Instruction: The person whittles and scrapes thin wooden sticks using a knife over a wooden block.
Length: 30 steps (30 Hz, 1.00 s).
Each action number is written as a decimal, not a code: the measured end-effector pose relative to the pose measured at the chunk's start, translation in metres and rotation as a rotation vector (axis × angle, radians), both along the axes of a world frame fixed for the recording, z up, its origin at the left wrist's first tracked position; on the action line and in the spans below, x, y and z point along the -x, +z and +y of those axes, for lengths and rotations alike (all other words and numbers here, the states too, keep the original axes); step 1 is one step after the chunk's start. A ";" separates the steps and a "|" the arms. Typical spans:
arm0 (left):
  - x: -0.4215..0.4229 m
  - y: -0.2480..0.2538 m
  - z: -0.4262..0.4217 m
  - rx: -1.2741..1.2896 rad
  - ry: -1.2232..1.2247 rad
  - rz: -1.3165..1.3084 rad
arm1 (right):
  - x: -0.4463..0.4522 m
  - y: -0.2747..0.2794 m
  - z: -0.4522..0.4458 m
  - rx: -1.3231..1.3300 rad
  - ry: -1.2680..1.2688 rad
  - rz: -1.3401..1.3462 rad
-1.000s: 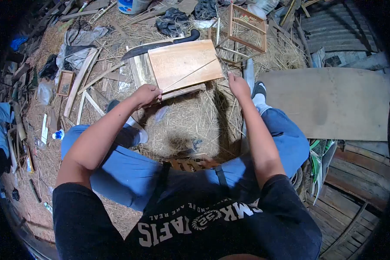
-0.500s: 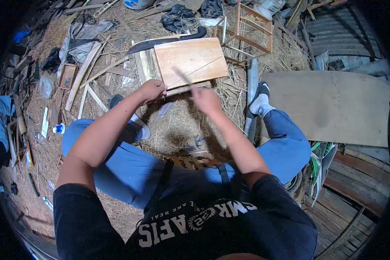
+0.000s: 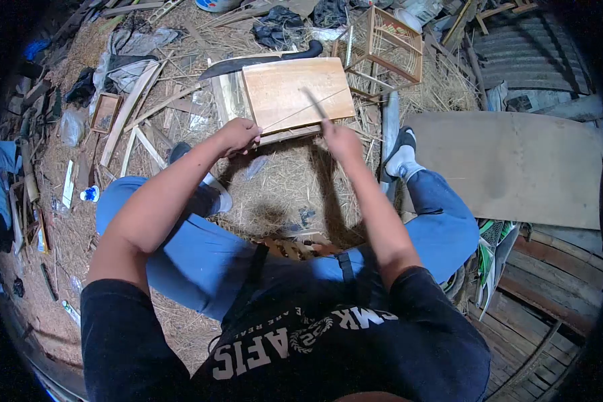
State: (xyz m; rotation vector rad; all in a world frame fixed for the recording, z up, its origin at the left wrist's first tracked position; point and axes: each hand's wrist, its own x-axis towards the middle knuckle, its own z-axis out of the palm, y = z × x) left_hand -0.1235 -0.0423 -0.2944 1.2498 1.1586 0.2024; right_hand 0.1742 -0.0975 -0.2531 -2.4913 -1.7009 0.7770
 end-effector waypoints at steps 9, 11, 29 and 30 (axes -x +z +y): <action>0.001 0.005 0.009 0.060 -0.064 0.036 | 0.011 0.012 -0.003 0.095 0.220 -0.034; 0.001 0.008 0.006 0.094 -0.093 0.066 | -0.039 0.000 0.008 -0.041 -0.022 -0.028; 0.020 -0.001 0.018 0.159 -0.096 0.026 | -0.146 -0.048 0.011 -0.054 -0.236 0.153; 0.020 -0.005 0.013 0.166 -0.094 0.019 | -0.147 -0.047 0.008 -0.048 -0.234 0.145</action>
